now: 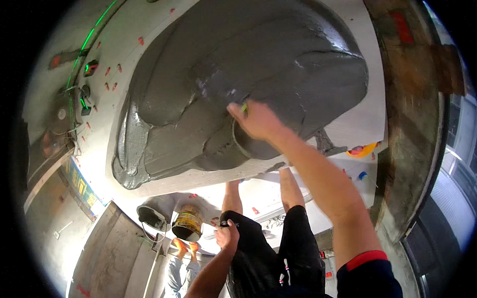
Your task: The person spreads mortar on a floor section using a notched trowel, then uses the trowel to scoop adhesive from a bucket and apply it to the back of a tile.
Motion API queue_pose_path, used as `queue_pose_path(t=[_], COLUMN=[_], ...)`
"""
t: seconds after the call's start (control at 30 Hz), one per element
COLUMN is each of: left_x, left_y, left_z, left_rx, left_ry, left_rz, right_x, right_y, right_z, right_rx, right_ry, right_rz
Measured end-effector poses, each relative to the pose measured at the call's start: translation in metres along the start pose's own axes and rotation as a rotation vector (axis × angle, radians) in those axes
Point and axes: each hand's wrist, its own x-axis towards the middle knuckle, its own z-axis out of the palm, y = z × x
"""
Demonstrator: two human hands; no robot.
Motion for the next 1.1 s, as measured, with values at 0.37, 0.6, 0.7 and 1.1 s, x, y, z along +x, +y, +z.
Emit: queue_pose_path(t=[0.37, 0.6, 0.7, 1.1], left_x=[0.009, 0.009, 0.006, 0.008], left_y=[-0.005, -0.006, -0.001, 0.0], left_z=[0.003, -0.008, -0.012, -0.015], left_rx=[-0.012, -0.042, -0.072, -0.026], left_ry=[-0.084, -0.058, -0.101, -0.145], left_rz=[0.013, -0.012, -0.021, -0.024], right_x=[-0.043, 0.081, 0.128, 0.114], right_y=[-0.05, -0.05, -0.035, -0.139], right_z=[0.084, -0.066, -0.119, 0.001], right_rx=[-0.279, -0.328, -0.001, 0.121], right_ry=[-0.341, 0.265, 0.471, 0.143], right_rz=[-0.289, -0.126, -0.003, -0.02])
